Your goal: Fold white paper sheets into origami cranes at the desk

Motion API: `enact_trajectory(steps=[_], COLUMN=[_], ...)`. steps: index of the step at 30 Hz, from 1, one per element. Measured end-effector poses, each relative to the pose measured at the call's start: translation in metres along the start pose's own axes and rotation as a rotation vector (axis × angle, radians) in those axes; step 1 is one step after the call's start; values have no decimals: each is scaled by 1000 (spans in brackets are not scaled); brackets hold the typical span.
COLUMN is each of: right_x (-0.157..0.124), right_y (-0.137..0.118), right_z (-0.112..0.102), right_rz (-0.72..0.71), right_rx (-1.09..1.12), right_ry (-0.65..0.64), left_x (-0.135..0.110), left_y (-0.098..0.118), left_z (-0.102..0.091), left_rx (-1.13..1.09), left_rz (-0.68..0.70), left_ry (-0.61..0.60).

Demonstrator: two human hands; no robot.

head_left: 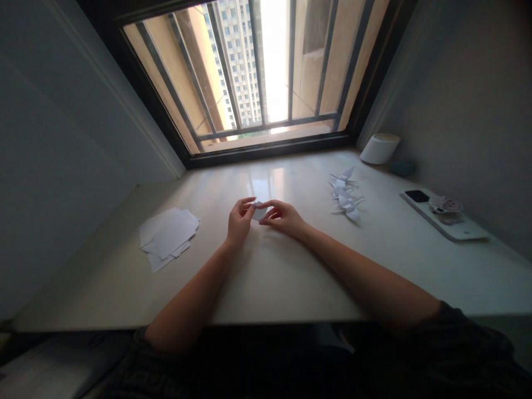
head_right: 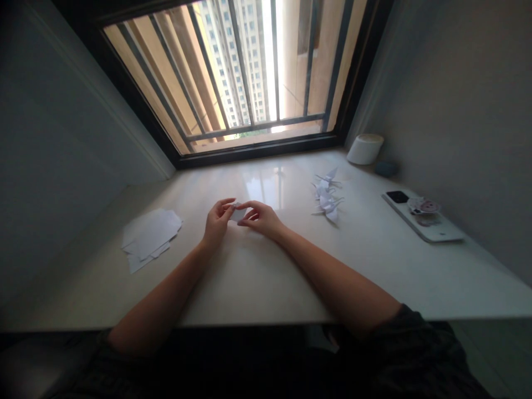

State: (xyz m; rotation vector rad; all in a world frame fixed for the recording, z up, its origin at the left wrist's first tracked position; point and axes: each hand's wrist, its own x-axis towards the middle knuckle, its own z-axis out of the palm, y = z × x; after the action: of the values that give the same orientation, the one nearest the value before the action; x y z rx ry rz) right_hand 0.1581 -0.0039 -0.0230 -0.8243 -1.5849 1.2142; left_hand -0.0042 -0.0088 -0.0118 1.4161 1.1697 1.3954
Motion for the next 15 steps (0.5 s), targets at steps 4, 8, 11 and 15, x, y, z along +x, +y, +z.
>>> enact_trajectory(steps=[4, 8, 11, 15], right_x=[0, 1, 3, 3], right_y=[0, -2, -2, -2], right_z=[0, -2, -5, -9], right_rz=[-14, -39, 34, 108], right_rx=[-48, -41, 35, 158], right_ry=[16, 74, 110, 118], left_x=[2, 3, 2, -1], left_y=[-3, -3, 1, 5], left_z=[0, 1, 3, 5], left_rx=[-61, -188, -161, -101], left_rz=[-70, -142, -143, -85], left_ry=[28, 14, -34, -102])
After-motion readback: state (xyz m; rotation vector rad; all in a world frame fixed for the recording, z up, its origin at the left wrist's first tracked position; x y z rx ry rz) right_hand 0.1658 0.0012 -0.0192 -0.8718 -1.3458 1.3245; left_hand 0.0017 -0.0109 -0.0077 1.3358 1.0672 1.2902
